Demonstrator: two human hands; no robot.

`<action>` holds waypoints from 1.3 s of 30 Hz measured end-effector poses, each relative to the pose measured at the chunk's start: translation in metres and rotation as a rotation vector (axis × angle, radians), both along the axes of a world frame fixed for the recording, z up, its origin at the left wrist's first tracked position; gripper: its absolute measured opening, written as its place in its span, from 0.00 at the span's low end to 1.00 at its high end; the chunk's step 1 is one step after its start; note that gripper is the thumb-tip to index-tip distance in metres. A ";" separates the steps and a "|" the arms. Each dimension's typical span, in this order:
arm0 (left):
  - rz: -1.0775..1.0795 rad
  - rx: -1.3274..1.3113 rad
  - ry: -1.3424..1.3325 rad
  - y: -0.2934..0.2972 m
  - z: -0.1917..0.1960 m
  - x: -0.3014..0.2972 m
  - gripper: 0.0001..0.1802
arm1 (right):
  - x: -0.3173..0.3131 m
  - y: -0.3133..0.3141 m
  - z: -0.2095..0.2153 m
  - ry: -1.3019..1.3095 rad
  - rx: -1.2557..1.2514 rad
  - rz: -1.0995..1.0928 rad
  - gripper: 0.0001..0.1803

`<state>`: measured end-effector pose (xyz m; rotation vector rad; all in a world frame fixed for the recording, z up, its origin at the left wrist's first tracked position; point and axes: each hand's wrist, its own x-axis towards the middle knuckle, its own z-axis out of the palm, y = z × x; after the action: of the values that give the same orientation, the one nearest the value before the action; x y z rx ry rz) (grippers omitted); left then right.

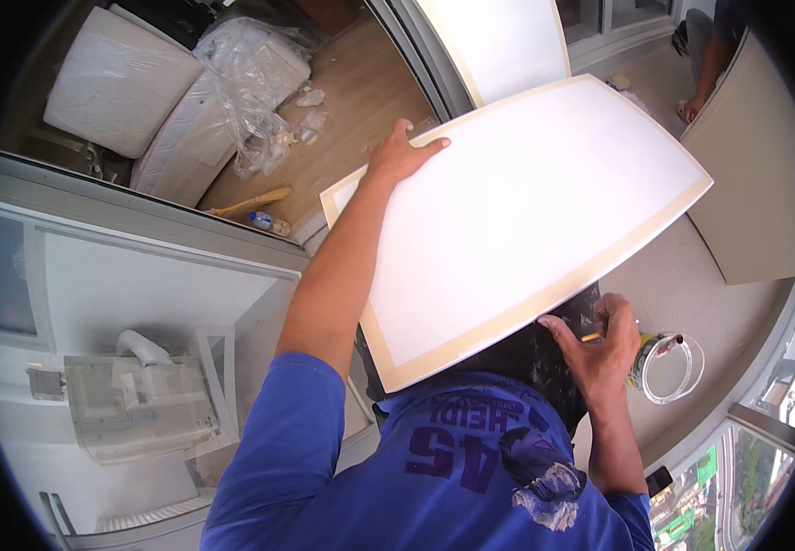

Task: The person paints the edge of a white cabinet door using a thin brush, dipping it into a bucket of paint, and then turns the door over to paint the other edge.

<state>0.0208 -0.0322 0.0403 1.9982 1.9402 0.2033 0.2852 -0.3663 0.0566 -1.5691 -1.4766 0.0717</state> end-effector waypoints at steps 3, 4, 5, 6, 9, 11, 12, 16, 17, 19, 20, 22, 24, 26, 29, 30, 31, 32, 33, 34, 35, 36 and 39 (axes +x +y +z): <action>0.003 0.024 -0.002 -0.001 0.004 -0.010 0.57 | 0.019 -0.012 0.002 0.078 -0.094 -0.021 0.21; 0.008 -0.023 -0.013 -0.005 0.012 -0.002 0.55 | 0.028 -0.017 -0.002 0.129 -0.131 -0.051 0.14; 0.022 -0.016 -0.018 -0.007 0.010 -0.004 0.55 | 0.036 -0.021 0.000 0.167 -0.164 -0.079 0.10; 0.023 -0.024 -0.034 -0.008 0.007 -0.006 0.55 | 0.044 -0.023 0.000 0.187 -0.128 -0.099 0.12; 0.026 -0.032 -0.054 -0.008 0.007 -0.008 0.55 | 0.075 -0.028 -0.009 0.314 -0.119 -0.199 0.22; 0.019 -0.021 -0.061 -0.011 0.004 -0.011 0.55 | 0.099 -0.034 -0.025 0.260 -0.039 -0.287 0.24; 0.009 0.001 -0.072 -0.011 0.003 -0.013 0.55 | 0.114 -0.036 -0.034 0.230 0.008 -0.329 0.26; -0.008 -0.001 -0.080 -0.003 0.003 0.004 0.55 | 0.183 -0.079 -0.080 0.356 -0.225 -0.479 0.30; -0.005 0.024 -0.068 -0.003 0.007 0.016 0.55 | 0.202 -0.093 -0.101 0.365 -0.265 -0.516 0.31; -0.006 0.077 -0.045 0.002 0.012 0.009 0.55 | 0.217 -0.129 -0.128 0.397 -0.377 -0.594 0.31; -0.009 0.086 -0.051 0.003 0.001 0.004 0.56 | 0.215 -0.129 -0.124 0.439 -0.408 -0.607 0.30; -0.009 0.093 -0.066 0.005 -0.028 -0.013 0.57 | 0.220 -0.133 -0.125 0.577 -0.436 -0.640 0.30; -0.015 0.127 -0.041 0.015 -0.034 -0.033 0.57 | 0.227 -0.142 -0.126 0.715 -0.399 -0.667 0.29; -0.031 0.152 0.006 0.022 -0.032 -0.033 0.58 | 0.232 -0.153 -0.128 0.737 -0.430 -0.742 0.28; -0.078 0.163 -0.043 0.031 -0.026 -0.034 0.58 | 0.232 -0.167 -0.136 0.594 -0.574 -0.829 0.23; -0.086 0.156 -0.060 0.033 -0.030 -0.031 0.58 | 0.235 -0.172 -0.150 0.558 -0.603 -0.810 0.22; -0.088 0.149 -0.076 0.036 -0.031 -0.031 0.58 | 0.239 -0.174 -0.166 0.520 -0.632 -0.786 0.20; -0.077 0.132 -0.049 0.034 -0.029 -0.028 0.57 | 0.241 -0.171 -0.179 0.486 -0.661 -0.767 0.16; -0.085 0.143 -0.056 0.035 -0.030 -0.029 0.56 | 0.246 -0.167 -0.198 0.401 -0.673 -0.750 0.16; -0.094 0.154 -0.062 0.038 -0.032 -0.031 0.56 | 0.252 -0.161 -0.221 0.316 -0.685 -0.732 0.16; -0.100 0.165 -0.069 0.040 -0.034 -0.033 0.56 | 0.259 -0.155 -0.242 0.231 -0.696 -0.710 0.17; -0.094 0.164 -0.065 0.039 -0.033 -0.034 0.56 | 0.263 -0.147 -0.259 0.206 -0.717 -0.693 0.16; -0.093 0.184 -0.046 0.036 -0.029 -0.035 0.56 | 0.273 -0.126 -0.291 0.173 -0.818 -0.639 0.16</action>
<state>-0.0140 0.0038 0.0108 2.1735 1.8549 0.4138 0.5584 -0.4928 -0.2348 -2.5497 -0.7642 0.4695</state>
